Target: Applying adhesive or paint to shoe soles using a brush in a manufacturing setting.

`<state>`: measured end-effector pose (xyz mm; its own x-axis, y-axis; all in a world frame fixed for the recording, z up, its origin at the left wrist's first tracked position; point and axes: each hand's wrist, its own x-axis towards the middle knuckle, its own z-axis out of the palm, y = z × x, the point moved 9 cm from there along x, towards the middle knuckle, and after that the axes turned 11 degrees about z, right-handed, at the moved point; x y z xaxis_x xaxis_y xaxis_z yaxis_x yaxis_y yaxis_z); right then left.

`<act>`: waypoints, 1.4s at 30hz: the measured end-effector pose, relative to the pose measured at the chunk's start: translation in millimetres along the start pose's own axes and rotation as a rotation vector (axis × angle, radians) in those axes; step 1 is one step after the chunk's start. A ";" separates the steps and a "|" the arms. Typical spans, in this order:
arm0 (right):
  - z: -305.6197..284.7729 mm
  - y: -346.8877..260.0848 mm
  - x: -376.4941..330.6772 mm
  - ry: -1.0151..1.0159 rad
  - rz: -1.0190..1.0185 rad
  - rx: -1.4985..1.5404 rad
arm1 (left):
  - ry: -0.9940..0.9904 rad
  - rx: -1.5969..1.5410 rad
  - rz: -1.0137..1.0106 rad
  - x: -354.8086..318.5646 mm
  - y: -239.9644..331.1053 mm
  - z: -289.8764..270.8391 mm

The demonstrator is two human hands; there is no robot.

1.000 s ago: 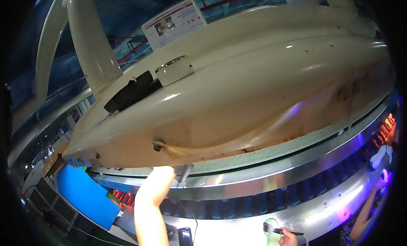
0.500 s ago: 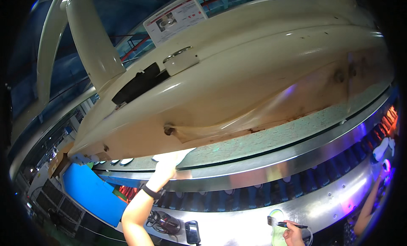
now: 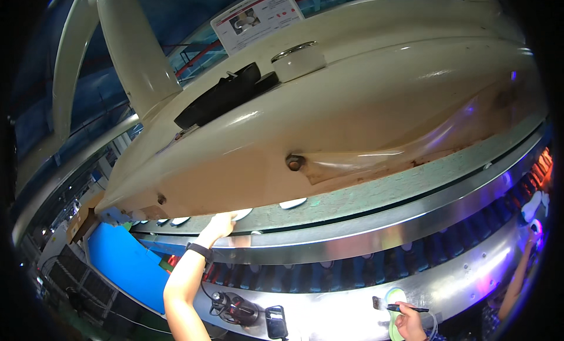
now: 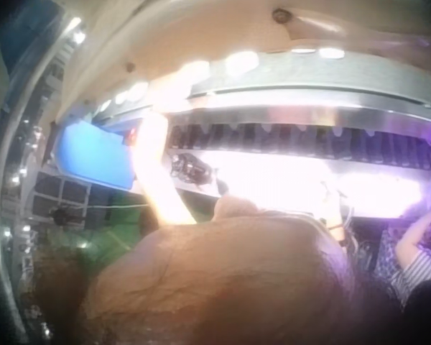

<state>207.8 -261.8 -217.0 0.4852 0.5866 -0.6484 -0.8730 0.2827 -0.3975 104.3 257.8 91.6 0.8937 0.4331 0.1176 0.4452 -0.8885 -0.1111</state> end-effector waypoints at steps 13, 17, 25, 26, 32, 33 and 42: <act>-10.5 11.2 -0.6 -0.035 -0.064 0.064 | 0.611 -0.288 0.156 -2.4 11.2 -69.2; 2.8 1.0 -9.3 -0.102 -0.160 0.028 | 0.504 -0.448 0.146 -18.0 25.5 -86.4; 25.4 0.0 -0.6 -0.231 -0.240 -0.084 | 1.136 -2.034 -0.157 -177.1 0.8 8.8; 37.9 -1.4 -8.4 -0.257 -0.251 -0.145 | 0.902 -2.059 -0.411 -184.4 22.6 26.4; 45.6 2.5 -12.3 -0.319 -0.210 -0.198 | 0.196 -2.486 0.072 -249.9 146.0 64.1; 53.1 1.3 -17.5 -0.349 -0.207 -0.171 | 0.094 -2.623 -0.010 -263.2 147.9 111.1; 123.3 13.2 -44.7 -0.423 -0.284 -0.615 | -0.086 -2.903 -0.204 -230.4 330.9 165.1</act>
<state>168.5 -190.8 -113.2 0.5175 0.8280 -0.2161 -0.4751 0.0679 -0.8773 55.0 -110.9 -135.2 0.9103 0.4128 -0.0310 -0.3792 0.8616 0.3373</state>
